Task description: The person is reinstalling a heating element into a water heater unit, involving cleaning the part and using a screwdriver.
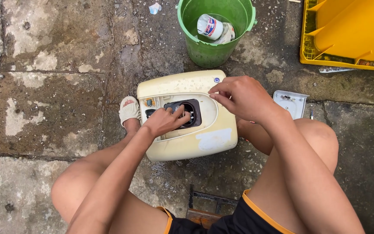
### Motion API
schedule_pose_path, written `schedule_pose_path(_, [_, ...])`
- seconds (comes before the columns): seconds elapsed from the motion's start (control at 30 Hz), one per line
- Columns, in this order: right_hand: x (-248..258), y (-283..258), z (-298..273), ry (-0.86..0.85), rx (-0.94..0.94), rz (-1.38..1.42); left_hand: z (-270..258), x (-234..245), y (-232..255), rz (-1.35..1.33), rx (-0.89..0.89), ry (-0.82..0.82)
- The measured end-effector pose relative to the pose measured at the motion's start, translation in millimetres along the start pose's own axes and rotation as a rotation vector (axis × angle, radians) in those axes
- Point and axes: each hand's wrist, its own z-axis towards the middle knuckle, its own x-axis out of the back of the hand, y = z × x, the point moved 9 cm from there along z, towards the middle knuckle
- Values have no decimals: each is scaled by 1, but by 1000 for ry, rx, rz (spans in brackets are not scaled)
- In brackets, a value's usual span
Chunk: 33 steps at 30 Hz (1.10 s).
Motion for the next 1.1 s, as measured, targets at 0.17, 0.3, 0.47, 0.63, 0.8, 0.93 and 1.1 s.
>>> schedule_pose_path(0.17, [-46,39,6,-70,-155,-60,-12,-30,12,-22,53,58])
schedule_pose_path(0.3, [-136,66,19,-236,-282,276,-21,-19,7,-83,280,168])
schedule_pose_path(0.47, [-187,64,20,-292,-478,672,-22,11,-9,-231,435,155])
schedule_pose_path(0.63, [-217,93,30,-127,-436,479,-28,3,-16,-617,637,21])
schedule_pose_path(0.8, [-221,88,32,-54,-419,196,-29,-33,-23,-882,837,-50])
schedule_pose_path(0.93, [-214,84,27,11,-429,213,-42,-81,-33,-1294,1174,-176])
schedule_pose_path(1.1, [-208,80,26,15,-409,261,-52,-71,-34,-1469,1396,-188])
